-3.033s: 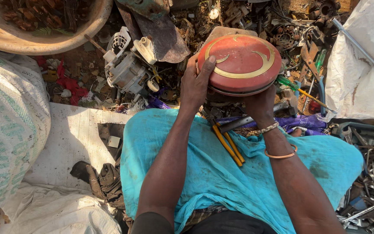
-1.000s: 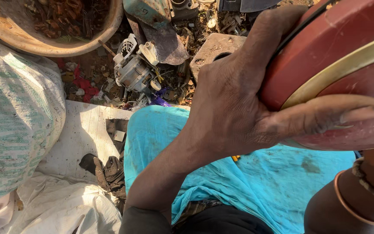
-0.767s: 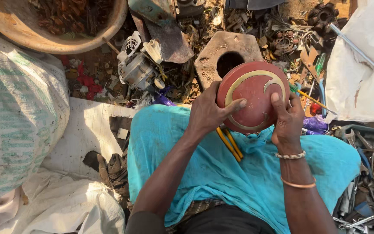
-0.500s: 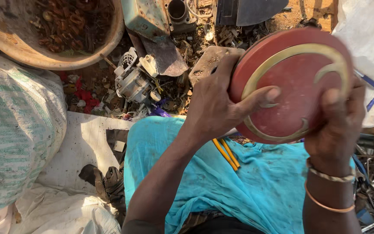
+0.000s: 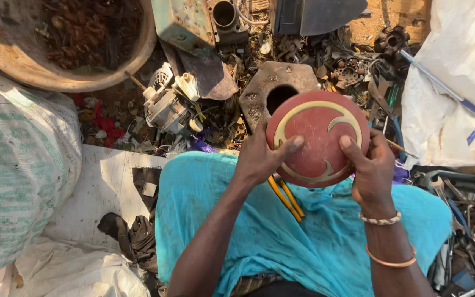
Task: The person sits on the ground at a scrap pile and disassembles an old motor/pump unit. They unscrew fasteners with a screwdriver, tap and pry the housing with a hammer, pull off the red outer cover, remove internal parts by hand, and place removed components into a nearby bowl.
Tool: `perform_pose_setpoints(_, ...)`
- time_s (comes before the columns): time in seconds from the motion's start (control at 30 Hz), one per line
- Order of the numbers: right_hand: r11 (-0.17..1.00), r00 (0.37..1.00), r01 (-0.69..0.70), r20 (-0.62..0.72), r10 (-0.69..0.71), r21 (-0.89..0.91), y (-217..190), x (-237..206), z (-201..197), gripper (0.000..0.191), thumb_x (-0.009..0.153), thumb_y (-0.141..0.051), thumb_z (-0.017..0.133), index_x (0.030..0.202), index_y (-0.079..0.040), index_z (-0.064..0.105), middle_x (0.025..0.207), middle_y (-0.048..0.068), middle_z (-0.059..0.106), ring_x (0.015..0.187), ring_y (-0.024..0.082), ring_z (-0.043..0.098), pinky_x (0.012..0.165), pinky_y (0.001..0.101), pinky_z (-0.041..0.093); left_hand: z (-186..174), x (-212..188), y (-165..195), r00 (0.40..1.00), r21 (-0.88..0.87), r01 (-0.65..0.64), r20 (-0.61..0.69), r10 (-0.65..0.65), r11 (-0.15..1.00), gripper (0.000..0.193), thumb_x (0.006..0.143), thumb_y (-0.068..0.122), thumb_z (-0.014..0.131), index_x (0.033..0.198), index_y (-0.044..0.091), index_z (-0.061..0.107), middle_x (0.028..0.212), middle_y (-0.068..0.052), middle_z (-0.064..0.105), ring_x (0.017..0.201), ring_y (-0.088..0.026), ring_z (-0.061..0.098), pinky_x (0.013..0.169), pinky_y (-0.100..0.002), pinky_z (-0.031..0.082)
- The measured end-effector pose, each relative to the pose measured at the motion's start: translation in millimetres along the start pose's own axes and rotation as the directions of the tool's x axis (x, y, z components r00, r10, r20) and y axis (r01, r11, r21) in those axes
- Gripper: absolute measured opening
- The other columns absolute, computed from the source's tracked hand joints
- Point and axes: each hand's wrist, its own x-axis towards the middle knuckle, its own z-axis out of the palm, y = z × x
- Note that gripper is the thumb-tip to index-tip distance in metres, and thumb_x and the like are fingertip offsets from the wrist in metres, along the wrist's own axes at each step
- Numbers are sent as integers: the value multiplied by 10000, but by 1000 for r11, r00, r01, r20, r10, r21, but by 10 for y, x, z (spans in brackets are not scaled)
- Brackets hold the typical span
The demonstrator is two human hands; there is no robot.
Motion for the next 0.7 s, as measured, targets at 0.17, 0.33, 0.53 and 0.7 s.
perform_pose_setpoints(0.17, 974, 977, 185, 81, -196, 130, -735, -172, -303, 555, 979, -278, 835, 1342, 3, 522, 1240, 73, 630, 1126, 156, 607, 1035, 323, 529, -268, -153, 730, 971, -81, -233, 28, 236, 969, 906, 836, 721, 742, 1322, -17, 542, 1007, -168, 768, 867, -241, 826, 710, -354, 688)
perform_pose_setpoints(0.33, 949, 911, 279, 271, -310, 148, -1186, -234, -320, 641, 940, -318, 838, 1404, -27, 505, 1305, 76, 618, 1196, 190, 612, 1073, 373, 530, -284, -433, 1110, 868, -93, -496, -28, 496, 863, 912, 868, 694, 693, 1491, 111, 369, 1157, -80, 785, 999, -149, 815, 913, -275, 633)
perform_pose_setpoints(0.53, 958, 967, -252, 0, 254, 134, -284, -31, 316, 696, 858, -274, 864, 1413, -53, 508, 1291, 67, 628, 1180, 203, 644, 1058, 393, 540, -27, -133, 186, 975, -81, 209, -60, -214, 974, 1095, 652, 611, 855, 1443, -1, 410, 1096, -219, 753, 920, -286, 795, 746, -387, 670)
perform_pose_setpoints(0.7, 999, 995, -50, 85, 48, 18, -232, -119, 72, 629, 891, -197, 868, 1405, -12, 557, 1284, 49, 672, 1200, 178, 632, 1084, 345, 524, -30, -228, 87, 993, -222, 115, -13, -121, 968, 942, 687, 588, 854, 1351, -12, 560, 1110, -205, 775, 895, -269, 804, 745, -390, 644)
